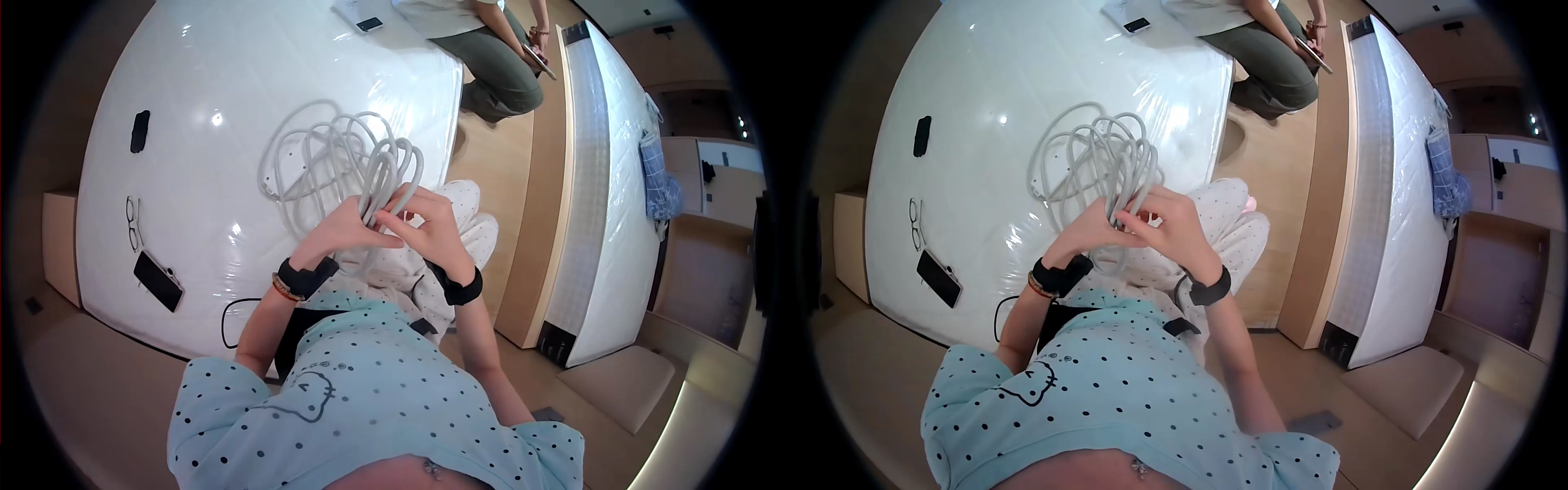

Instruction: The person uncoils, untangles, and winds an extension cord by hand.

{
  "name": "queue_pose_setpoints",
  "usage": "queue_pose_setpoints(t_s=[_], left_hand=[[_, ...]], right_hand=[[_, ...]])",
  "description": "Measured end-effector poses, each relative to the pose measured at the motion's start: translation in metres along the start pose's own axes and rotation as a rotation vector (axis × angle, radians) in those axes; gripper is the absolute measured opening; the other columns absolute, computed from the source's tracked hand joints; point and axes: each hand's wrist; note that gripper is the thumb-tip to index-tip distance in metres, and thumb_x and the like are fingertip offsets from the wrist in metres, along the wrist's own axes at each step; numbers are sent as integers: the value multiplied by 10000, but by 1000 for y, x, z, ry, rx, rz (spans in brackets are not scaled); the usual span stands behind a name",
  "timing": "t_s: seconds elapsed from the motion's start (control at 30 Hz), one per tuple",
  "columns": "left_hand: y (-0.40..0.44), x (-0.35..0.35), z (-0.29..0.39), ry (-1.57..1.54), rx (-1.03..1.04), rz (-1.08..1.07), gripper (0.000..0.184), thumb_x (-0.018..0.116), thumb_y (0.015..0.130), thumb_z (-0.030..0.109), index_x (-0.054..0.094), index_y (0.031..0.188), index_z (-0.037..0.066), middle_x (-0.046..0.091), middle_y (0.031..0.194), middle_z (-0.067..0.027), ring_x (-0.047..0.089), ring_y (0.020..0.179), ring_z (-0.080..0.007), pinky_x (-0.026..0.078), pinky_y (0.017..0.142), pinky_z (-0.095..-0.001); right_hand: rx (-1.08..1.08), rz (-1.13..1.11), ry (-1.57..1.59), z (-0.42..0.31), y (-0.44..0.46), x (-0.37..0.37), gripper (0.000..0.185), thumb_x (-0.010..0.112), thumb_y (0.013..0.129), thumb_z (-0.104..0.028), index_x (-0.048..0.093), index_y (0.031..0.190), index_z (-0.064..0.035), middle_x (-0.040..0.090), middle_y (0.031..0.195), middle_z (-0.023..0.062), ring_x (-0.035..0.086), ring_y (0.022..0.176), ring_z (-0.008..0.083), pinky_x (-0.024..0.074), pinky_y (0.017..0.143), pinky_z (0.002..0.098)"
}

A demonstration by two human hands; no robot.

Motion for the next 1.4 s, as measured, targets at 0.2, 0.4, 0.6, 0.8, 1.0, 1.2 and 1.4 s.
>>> queue_pose_setpoints(t_s=[0.2, 0.4, 0.6, 0.8, 1.0, 1.2, 1.4], left_hand=[[-6, 15, -9, -178, 15, 138, 280, 738, 704, 129, 611, 939, 44, 581, 778, -2, 528, 718, -91, 435, 649, -252], [-13, 10, -22, -192, 57, 218, 299, 731, 720, 139, 625, 985, 49, 622, 796, -13, 533, 680, -77, 442, 653, -246], [-30, 3, 4, 89, -100, -38, 338, 747, 717, 253, 622, 943, 35, 633, 731, -23, 568, 643, -94, 447, 629, -240], [-46, 10, -4, 170, -103, 62, 229, 751, 707, 176, 633, 849, 40, 635, 727, -25, 587, 684, -95, 458, 634, -242], [-47, 11, -1, 175, 58, 248, 289, 765, 666, 178, 623, 855, 11, 592, 686, -41, 549, 670, -105, 431, 605, -243], [-46, 20, 10, 114, 328, 408, 281, 743, 646, 116, 634, 893, 38, 604, 808, -57, 574, 728, -134, 455, 658, -274], [-39, 20, 16, 232, 466, 443, 312, 735, 635, 107, 651, 933, 66, 598, 954, -80, 572, 814, -220, 453, 733, -305]], right_hand=[[-24, 5, -177, -9, 5, 2, 194, 744, 716, -185, 628, 708, -29, 554, 638, 51, 509, 532, 166, 402, 488, 257], [-41, 132, -132, -23, 2, -11, 588, 817, 600, -298, 568, 1068, -45, 581, 922, 90, 570, 819, 202, 452, 674, 294], [-82, 66, 115, -11, 7, -21, 1078, 850, 486, -302, 307, 1377, -28, 339, 1395, 147, 296, 1318, 279, 255, 1070, 383], [-97, -124, 245, -26, 5, -18, 907, 823, 517, -274, 438, 1297, -18, 487, 1287, 126, 426, 1231, 271, 299, 1044, 383], [-230, -24, 87, -48, -9, -16, 662, 786, 586, -134, 548, 1190, -6, 573, 1163, 125, 522, 1097, 272, 395, 940, 358], [-337, 3, -18, -75, -14, -21, 596, 775, 580, -97, 590, 1142, -21, 622, 1072, 125, 592, 959, 278, 468, 805, 330], [-323, -2, -32, -86, -23, -23, 587, 754, 569, -63, 598, 1134, -30, 640, 1067, 113, 630, 883, 272, 494, 760, 313]])
Point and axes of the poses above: each hand's wrist, its own y-axis towards the middle knuckle, its own x-axis out of the palm, z = x × y
